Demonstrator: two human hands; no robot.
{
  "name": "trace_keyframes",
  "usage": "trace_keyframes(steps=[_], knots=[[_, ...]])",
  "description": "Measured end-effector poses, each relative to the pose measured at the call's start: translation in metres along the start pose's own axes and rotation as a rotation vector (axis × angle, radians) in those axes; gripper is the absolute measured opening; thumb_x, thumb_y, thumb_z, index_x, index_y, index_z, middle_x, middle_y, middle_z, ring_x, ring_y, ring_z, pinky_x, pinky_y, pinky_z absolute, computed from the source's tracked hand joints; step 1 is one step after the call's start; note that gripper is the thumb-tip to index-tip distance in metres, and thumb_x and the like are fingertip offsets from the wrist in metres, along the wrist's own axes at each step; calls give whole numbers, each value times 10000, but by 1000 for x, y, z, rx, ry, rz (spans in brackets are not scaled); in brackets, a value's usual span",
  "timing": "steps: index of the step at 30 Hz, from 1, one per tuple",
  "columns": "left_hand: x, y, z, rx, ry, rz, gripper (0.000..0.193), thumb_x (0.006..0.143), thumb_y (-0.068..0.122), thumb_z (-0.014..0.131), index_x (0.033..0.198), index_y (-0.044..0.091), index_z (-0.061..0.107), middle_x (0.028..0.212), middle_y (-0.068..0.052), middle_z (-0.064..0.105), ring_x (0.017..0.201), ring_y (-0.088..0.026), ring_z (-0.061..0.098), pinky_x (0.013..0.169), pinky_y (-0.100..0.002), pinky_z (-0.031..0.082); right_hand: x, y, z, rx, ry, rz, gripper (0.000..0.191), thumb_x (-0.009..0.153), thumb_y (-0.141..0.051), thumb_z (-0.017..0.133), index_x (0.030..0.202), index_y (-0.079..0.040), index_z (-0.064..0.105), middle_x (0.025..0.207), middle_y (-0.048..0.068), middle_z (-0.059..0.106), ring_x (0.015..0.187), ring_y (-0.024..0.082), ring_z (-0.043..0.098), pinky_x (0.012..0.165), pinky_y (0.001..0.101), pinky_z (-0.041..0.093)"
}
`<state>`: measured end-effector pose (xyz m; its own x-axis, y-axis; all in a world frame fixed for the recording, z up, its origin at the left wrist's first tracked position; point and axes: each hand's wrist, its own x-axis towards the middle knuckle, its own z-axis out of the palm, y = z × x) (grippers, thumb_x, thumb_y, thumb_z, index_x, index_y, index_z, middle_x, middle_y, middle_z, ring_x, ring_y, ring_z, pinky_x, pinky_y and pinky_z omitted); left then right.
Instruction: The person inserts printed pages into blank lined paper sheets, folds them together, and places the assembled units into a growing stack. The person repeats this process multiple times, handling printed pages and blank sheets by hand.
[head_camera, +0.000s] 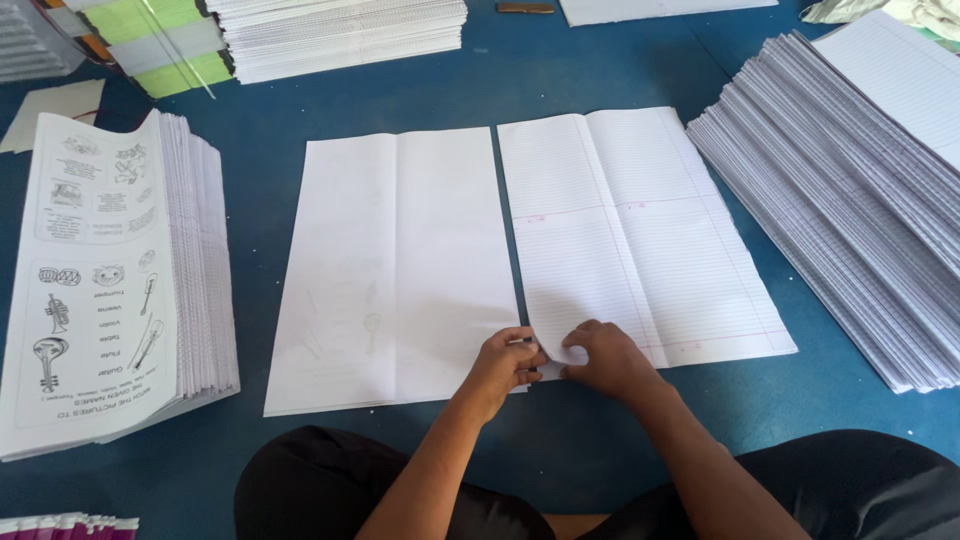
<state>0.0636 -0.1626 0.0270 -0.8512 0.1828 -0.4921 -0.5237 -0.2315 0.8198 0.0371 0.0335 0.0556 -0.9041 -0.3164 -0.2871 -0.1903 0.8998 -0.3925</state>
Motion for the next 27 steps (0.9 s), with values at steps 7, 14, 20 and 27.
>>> trace_keyframes(steps=[7,14,20,27], knots=[[-2,2,2,66,45,-17,555,921,188,593,1415,-38,480,1247,-194,637,1120,-272,681,901,-352,594,4,19,-2,215,6,-5,243,823,-196,756,1010,-44,783,1192,109,733,1104,289,692,988,404,533],[-1,1,0,123,92,-1,531,886,209,625,1363,-16,570,1160,-168,679,1026,-225,690,835,-334,594,8,22,-7,277,-4,145,282,795,-245,808,981,-36,775,1144,127,756,1028,275,722,927,397,560],[1,-3,0,117,94,43,487,879,218,649,1309,-10,638,1068,-122,699,921,-181,681,762,-320,579,11,29,-8,328,-11,241,365,767,-311,870,860,31,781,1096,161,759,1026,279,705,918,418,541],[-5,2,9,265,66,79,424,888,212,647,1261,16,687,1017,-86,717,869,-154,698,672,-295,564,14,46,-8,450,16,236,367,828,-341,803,972,-3,810,825,214,780,754,278,718,739,405,566]])
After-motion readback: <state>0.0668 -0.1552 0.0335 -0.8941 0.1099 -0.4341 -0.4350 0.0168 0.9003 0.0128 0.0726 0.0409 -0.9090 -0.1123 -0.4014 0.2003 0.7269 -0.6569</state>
